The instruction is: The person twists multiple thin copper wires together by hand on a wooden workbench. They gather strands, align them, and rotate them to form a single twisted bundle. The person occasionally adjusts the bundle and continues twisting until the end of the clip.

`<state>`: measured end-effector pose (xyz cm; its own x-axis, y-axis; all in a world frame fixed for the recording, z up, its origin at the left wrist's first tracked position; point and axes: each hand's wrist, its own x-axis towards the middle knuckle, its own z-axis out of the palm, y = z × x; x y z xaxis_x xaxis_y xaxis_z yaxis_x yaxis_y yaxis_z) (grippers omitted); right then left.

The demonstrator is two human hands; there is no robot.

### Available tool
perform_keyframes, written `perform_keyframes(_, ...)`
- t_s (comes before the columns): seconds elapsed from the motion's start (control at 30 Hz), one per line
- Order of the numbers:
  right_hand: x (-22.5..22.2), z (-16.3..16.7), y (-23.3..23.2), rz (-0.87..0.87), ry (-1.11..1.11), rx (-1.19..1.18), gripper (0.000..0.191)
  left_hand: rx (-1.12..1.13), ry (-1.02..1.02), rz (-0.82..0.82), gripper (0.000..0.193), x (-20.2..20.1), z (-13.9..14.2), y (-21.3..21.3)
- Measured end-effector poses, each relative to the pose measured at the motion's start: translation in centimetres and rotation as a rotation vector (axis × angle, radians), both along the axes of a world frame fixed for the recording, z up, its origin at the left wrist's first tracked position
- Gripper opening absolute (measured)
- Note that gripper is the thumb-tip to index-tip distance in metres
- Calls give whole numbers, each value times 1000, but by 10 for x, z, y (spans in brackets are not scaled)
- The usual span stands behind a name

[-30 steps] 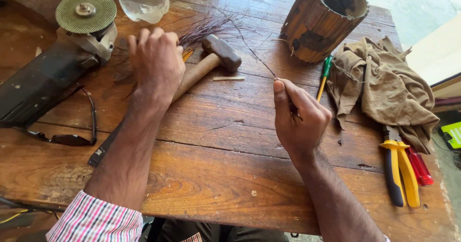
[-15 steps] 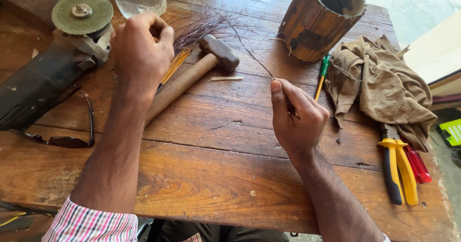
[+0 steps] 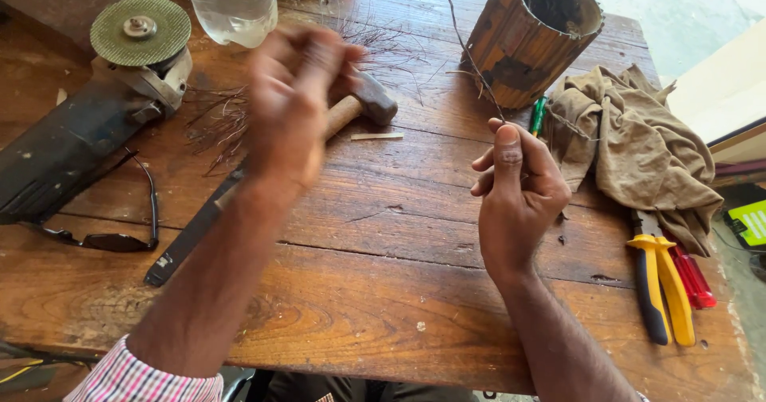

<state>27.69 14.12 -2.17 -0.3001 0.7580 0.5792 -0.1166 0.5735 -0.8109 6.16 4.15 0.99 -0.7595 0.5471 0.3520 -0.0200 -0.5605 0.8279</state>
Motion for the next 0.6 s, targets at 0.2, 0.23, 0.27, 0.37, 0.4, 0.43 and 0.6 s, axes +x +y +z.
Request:
perform_keyframes(0.2, -6, -7, -8, 102, -44, 86, 25, 27, -395, -395, 16, 51, -7, 13)
perform_keyframes(0.23, -7, -9, -9, 116, -70, 131, 24, 63, -377, -415, 16, 54, -9, 12)
perform_keyframes(0.27, -8, -11, -10, 129, -96, 176, 23, 98, -360, -436, 16, 56, -10, 11)
perform_keyframes(0.37, -10, -13, -13, 138, -284, 455, 19, 139, -352, -443, 15, 58, -14, 10)
perform_keyframes(0.4, -10, -13, -14, 165, -334, 452, 18, 142, -358, -437, 15, 58, -15, 10)
perform_keyframes(0.43, -11, -14, -16, 193, -384, 448, 17, 176, -349, -433, 14, 59, -17, 9)
perform_keyframes(0.6, -8, -16, -19, 170, -367, 480, 17, 170, -294, -388, 14, 60, -23, 11)
